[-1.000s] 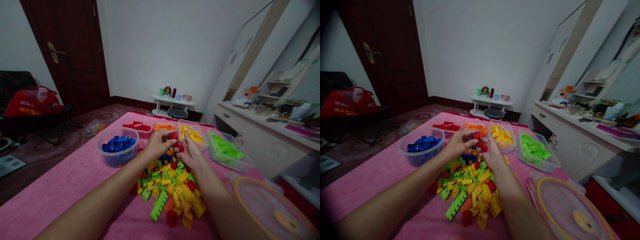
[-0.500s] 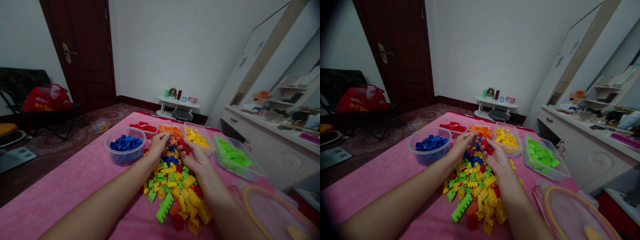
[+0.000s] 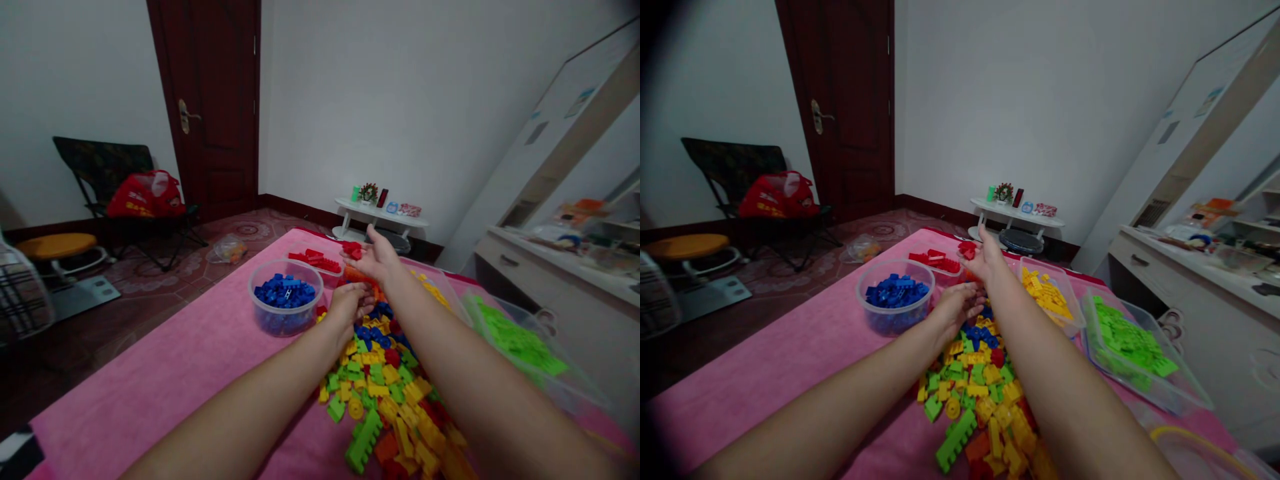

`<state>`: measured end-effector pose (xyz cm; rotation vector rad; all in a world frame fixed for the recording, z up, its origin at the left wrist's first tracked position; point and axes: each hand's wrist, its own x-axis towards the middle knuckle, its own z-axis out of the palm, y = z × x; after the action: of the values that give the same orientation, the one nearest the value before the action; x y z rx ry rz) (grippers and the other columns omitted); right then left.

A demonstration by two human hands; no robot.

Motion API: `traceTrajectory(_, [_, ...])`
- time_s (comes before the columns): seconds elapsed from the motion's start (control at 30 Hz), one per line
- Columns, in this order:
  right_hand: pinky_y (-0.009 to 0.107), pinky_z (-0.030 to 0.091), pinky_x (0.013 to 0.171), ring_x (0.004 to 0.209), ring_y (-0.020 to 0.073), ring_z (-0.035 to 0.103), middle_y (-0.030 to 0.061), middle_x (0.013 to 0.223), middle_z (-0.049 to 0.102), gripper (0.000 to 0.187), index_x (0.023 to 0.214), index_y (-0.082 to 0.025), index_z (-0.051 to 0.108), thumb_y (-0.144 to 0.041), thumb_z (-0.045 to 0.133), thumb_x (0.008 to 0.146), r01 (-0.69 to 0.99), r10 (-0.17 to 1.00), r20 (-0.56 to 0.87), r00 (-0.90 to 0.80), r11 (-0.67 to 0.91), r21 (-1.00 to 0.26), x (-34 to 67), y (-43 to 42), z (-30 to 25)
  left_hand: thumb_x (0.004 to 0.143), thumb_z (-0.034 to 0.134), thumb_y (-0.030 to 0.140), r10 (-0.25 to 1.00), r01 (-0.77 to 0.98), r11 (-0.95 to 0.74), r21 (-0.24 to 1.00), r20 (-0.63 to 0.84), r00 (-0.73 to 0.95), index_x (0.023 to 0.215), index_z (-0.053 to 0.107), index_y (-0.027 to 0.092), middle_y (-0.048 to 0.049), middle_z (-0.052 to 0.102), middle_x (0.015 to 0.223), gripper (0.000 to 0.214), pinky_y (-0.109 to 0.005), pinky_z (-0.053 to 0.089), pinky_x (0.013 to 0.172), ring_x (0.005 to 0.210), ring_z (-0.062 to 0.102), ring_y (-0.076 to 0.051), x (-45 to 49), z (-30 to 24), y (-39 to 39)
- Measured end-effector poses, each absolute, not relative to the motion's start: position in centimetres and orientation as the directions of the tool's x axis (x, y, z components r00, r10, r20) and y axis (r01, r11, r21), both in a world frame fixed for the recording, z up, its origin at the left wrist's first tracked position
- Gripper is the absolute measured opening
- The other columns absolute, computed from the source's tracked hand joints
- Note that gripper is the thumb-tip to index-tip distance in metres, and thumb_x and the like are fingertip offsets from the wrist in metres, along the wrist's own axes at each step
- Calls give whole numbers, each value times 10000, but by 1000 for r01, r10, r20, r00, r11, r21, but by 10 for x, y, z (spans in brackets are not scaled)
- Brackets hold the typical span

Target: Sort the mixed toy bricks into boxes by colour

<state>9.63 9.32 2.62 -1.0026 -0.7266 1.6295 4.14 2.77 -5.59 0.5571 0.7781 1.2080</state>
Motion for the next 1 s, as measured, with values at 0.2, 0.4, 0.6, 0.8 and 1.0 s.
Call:
traceTrajectory(0.2, [387,466,756,933,228,598,175,1041,583,648,1072,-113,489,-675,354,778,-206,978,-187,-98,-203,-957,90,94,28,718,425,0,961,-631,276,725,-221,166,831,585,85,-31,589,650,214,-171,463,543,513,553,-56,40,-58,29])
traceTrajectory(0.4, [265,478,701,797,159,629,89,909,656,322,835,-145,609,-453,574,751,-84,996,93,7,93,-992,140,34,17,706,459,9,971,-599,240,764,-193,143,836,587,89,-47,616,690,199,-183,479,563,550,577,-71,37,-56,28])
traceTrajectory(0.6, [244,458,585,623,131,581,29,715,648,252,792,-140,644,-318,681,617,379,985,167,-45,171,-909,190,-6,-10,721,496,67,988,-107,-40,994,55,144,828,627,97,-46,637,732,172,-186,455,543,584,571,-89,31,-51,30])
traceTrajectory(0.8, [245,410,619,690,146,589,13,756,662,248,906,-221,696,-228,606,676,798,942,113,-315,327,-507,188,-11,-36,708,554,211,919,758,-388,524,163,358,820,709,195,-77,691,810,192,-302,464,722,798,632,-211,17,-38,19])
traceTrajectory(1.0, [265,379,638,798,198,601,29,861,672,283,976,-321,686,-328,622,701,957,963,38,-266,269,-107,175,-23,-31,662,622,400,906,895,-415,166,-20,424,929,708,255,-109,690,926,316,-344,472,723,874,631,-281,15,-28,4])
